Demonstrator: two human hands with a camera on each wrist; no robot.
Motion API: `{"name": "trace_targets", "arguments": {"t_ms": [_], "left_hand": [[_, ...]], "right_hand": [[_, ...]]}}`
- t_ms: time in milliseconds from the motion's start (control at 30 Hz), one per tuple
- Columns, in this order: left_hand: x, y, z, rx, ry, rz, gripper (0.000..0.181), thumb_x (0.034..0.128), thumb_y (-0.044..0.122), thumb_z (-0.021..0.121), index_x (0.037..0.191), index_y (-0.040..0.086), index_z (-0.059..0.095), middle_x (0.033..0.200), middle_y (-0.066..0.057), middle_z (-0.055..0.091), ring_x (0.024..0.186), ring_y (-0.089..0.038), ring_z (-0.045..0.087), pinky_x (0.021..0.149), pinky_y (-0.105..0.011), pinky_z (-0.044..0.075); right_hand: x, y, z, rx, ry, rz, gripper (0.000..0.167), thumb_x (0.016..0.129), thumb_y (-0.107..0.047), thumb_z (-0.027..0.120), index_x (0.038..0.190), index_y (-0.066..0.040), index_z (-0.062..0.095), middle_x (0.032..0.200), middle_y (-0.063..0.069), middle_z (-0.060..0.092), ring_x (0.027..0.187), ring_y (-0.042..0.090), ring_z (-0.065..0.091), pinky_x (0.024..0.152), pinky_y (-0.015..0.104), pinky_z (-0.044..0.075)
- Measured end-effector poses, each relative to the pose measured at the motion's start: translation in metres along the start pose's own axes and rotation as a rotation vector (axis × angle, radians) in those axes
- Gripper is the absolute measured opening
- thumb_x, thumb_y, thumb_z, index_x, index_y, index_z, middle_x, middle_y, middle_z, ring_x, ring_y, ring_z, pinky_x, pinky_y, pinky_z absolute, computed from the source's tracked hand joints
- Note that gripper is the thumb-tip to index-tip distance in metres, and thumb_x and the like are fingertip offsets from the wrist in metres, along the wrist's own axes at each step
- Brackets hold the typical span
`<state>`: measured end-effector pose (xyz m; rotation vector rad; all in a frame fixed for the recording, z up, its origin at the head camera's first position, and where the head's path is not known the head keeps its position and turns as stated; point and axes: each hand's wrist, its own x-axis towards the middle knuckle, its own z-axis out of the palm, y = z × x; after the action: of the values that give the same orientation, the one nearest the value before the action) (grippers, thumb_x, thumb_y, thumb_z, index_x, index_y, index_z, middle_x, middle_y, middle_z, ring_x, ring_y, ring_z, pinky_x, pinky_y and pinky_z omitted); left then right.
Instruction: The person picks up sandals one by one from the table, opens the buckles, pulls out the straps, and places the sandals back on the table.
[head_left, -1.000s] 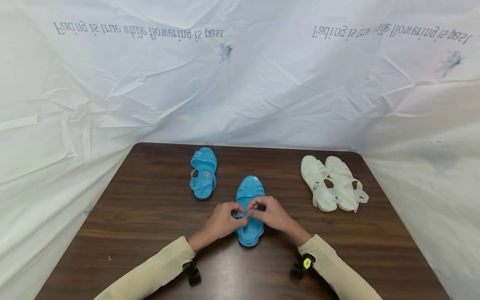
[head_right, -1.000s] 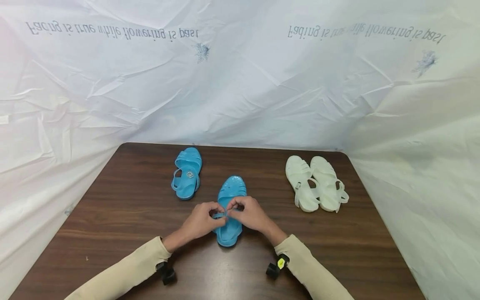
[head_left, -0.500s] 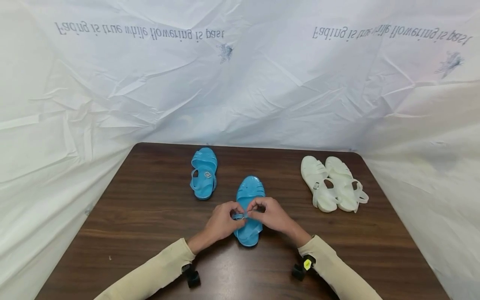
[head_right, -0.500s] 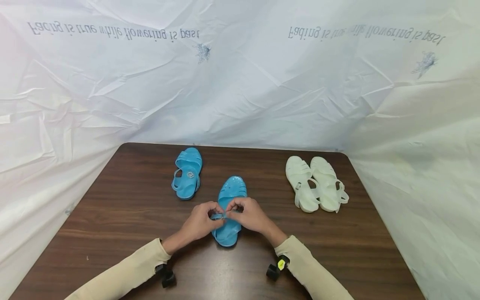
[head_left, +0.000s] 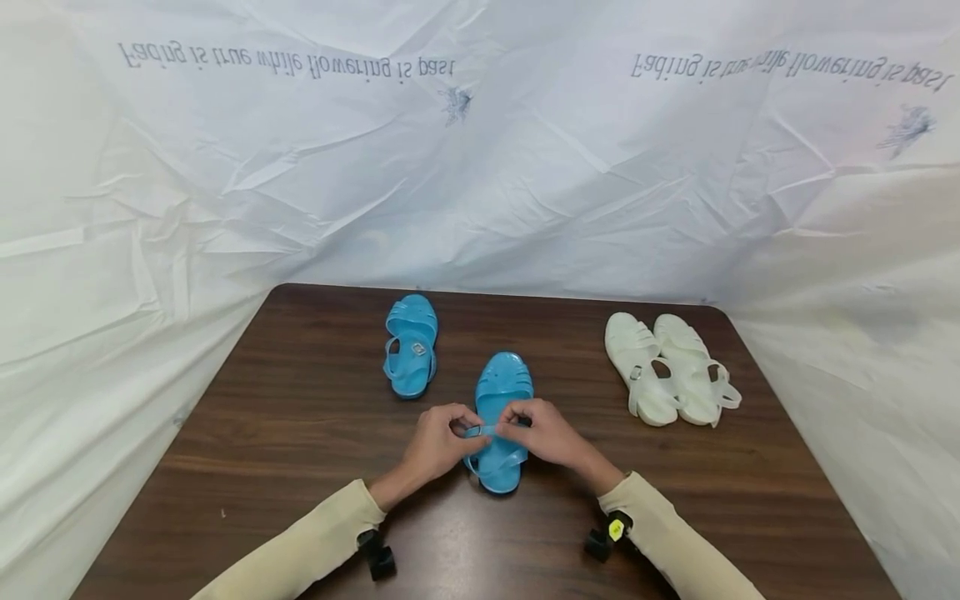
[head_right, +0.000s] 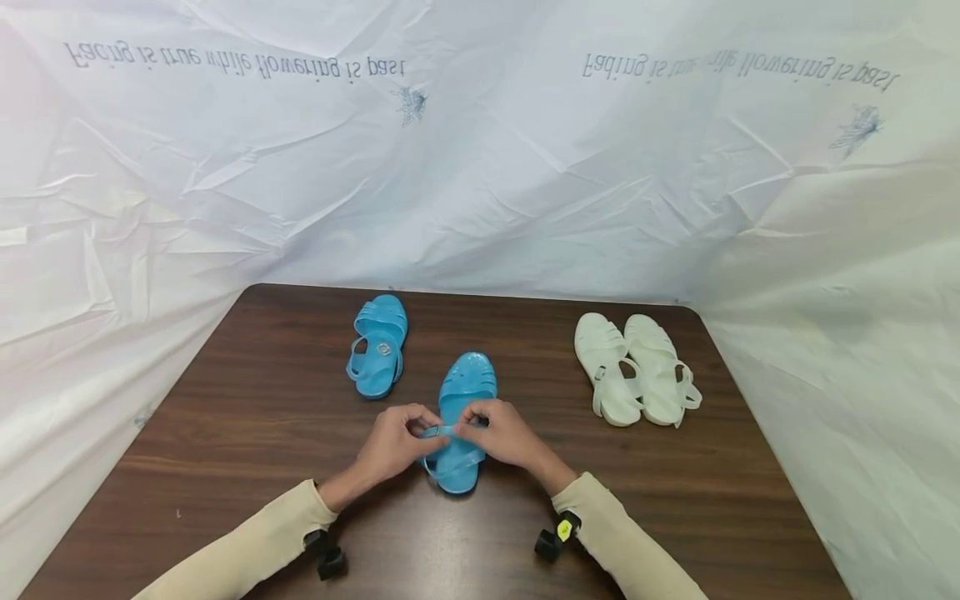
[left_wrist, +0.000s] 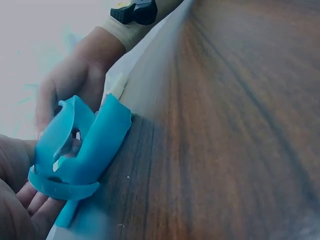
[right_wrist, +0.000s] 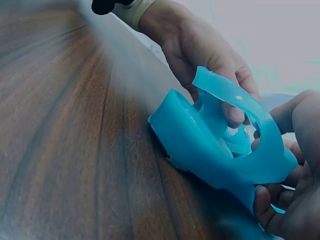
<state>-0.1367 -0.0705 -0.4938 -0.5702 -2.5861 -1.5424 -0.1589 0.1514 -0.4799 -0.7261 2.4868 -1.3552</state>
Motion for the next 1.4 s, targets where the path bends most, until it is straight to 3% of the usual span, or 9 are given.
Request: {"name": "trace_targets", "arguments": {"t_ms": [200, 433, 667, 800, 933, 1000, 1167, 1400], "left_hand": [[-0.002, -0.004, -0.002, -0.042, 0.018, 0.0, 0.014, 0.0816, 0.019, 0.088, 0.092, 0.018, 0.078, 0.083, 0.006, 0.07, 0.071, -0.005, 0.061, 0.065, -0.024, 0.053], [-0.005, -0.008, -0.01, -0.038, 0.062, -0.017, 0.017, 0.0786, 0.021, 0.091, 0.087, 0.016, 0.078, 0.081, 0.006, 0.07, 0.071, -0.006, 0.06, 0.063, -0.025, 0.053], [-0.001, -0.006, -0.012, -0.029, 0.022, -0.057, 0.018, 0.0794, 0.023, 0.09, 0.088, 0.014, 0.077, 0.084, 0.005, 0.07, 0.072, -0.007, 0.061, 0.065, -0.024, 0.053], [0.0, -0.005, -0.012, -0.033, 0.002, -0.06, 0.017, 0.0804, 0.022, 0.09, 0.087, 0.013, 0.076, 0.083, 0.005, 0.07, 0.072, -0.006, 0.062, 0.065, -0.024, 0.054], [0.001, -0.004, -0.012, -0.027, -0.013, -0.057, 0.016, 0.081, 0.021, 0.089, 0.086, 0.015, 0.075, 0.083, 0.005, 0.07, 0.071, -0.006, 0.062, 0.065, -0.024, 0.054], [0.001, -0.003, -0.012, -0.023, -0.017, -0.054, 0.016, 0.0812, 0.02, 0.089, 0.086, 0.015, 0.075, 0.083, 0.005, 0.069, 0.071, -0.006, 0.062, 0.064, -0.024, 0.054], [0.0, -0.003, -0.011, -0.018, -0.012, -0.041, 0.015, 0.0816, 0.02, 0.088, 0.087, 0.016, 0.075, 0.082, 0.006, 0.069, 0.07, -0.005, 0.062, 0.063, -0.024, 0.054], [-0.004, -0.006, -0.008, -0.019, 0.02, -0.012, 0.014, 0.0804, 0.019, 0.089, 0.087, 0.018, 0.077, 0.074, 0.008, 0.064, 0.064, -0.006, 0.055, 0.058, -0.024, 0.049]], "right_hand": [[-0.001, 0.003, -0.004, 0.008, 0.027, 0.021, 0.015, 0.1, -0.021, 0.068, 0.088, -0.014, 0.073, 0.084, -0.003, 0.066, 0.078, 0.014, 0.059, 0.068, 0.027, 0.05], [-0.007, 0.009, -0.016, 0.042, 0.058, 0.073, 0.017, 0.1, -0.017, 0.067, 0.087, -0.008, 0.074, 0.075, 0.005, 0.065, 0.057, 0.018, 0.054, 0.055, 0.03, 0.049], [-0.003, 0.004, -0.018, 0.04, 0.023, 0.066, 0.016, 0.1, -0.018, 0.065, 0.092, -0.008, 0.074, 0.077, 0.004, 0.067, 0.065, 0.02, 0.059, 0.06, 0.029, 0.052], [0.001, -0.001, -0.018, 0.006, 0.007, 0.043, 0.022, 0.103, -0.027, 0.062, 0.101, -0.01, 0.076, 0.086, -0.002, 0.069, 0.075, 0.015, 0.062, 0.068, 0.03, 0.055], [0.007, -0.008, -0.013, -0.044, 0.019, 0.009, 0.032, 0.104, -0.041, 0.06, 0.105, -0.014, 0.078, 0.091, -0.005, 0.07, 0.077, 0.012, 0.061, 0.066, 0.03, 0.053], [0.011, -0.011, -0.01, -0.059, 0.015, -0.003, 0.032, 0.103, -0.044, 0.06, 0.103, -0.017, 0.078, 0.087, -0.005, 0.069, 0.07, 0.011, 0.057, 0.061, 0.029, 0.05], [0.014, -0.013, -0.003, -0.047, -0.029, 0.007, 0.019, 0.1, -0.037, 0.067, 0.091, -0.022, 0.075, 0.081, -0.008, 0.066, 0.062, 0.008, 0.05, 0.056, 0.025, 0.044], [0.012, -0.003, 0.005, 0.08, -0.056, 0.078, 0.018, 0.099, -0.026, 0.07, 0.088, -0.011, 0.073, 0.085, -0.002, 0.067, 0.079, 0.015, 0.057, 0.066, 0.027, 0.048]]}}
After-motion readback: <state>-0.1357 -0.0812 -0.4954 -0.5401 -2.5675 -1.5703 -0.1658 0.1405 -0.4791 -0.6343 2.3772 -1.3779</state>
